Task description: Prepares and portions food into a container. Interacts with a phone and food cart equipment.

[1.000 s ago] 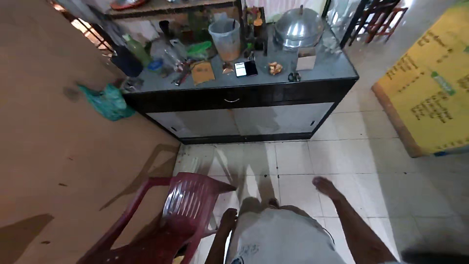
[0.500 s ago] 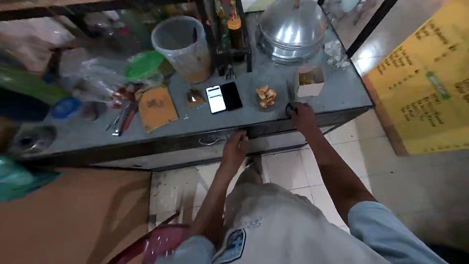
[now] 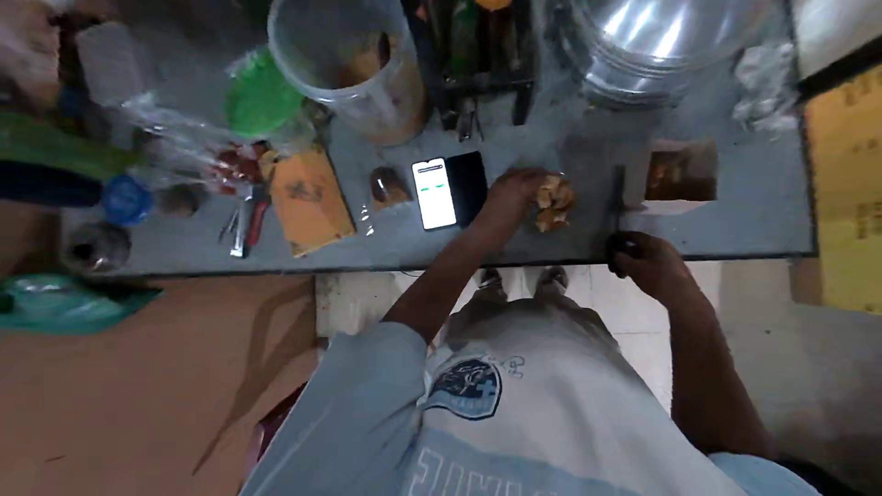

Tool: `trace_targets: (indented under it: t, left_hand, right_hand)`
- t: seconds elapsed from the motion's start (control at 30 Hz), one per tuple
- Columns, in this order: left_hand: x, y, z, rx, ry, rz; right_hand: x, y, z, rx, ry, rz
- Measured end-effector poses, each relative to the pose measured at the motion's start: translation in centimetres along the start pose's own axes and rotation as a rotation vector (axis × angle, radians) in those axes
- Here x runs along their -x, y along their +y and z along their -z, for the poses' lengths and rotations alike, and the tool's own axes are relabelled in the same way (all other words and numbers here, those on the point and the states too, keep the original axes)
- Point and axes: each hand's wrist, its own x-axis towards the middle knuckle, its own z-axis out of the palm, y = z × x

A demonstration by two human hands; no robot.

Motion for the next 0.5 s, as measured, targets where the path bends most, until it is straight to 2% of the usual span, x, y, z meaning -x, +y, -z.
trace_targets:
  t: [0.13, 0.33, 0.5]
  left_hand:
    - [1.2, -0.1, 1.2, 0.095, 0.101, 0.108]
    - [2.6, 3.7, 2.0, 0.621, 0.203, 0.431]
    - [1.0, 8.3, 0.6, 1.065, 0.231, 0.489]
  right_hand:
    - [2.8, 1.7, 1.3, 0.034, -0.069, 0.082]
    - [5.8, 5.2, 3.1, -0.061, -0.137, 0.302]
    - [5.2, 8.0, 5.6, -0.206, -0.200, 0.372]
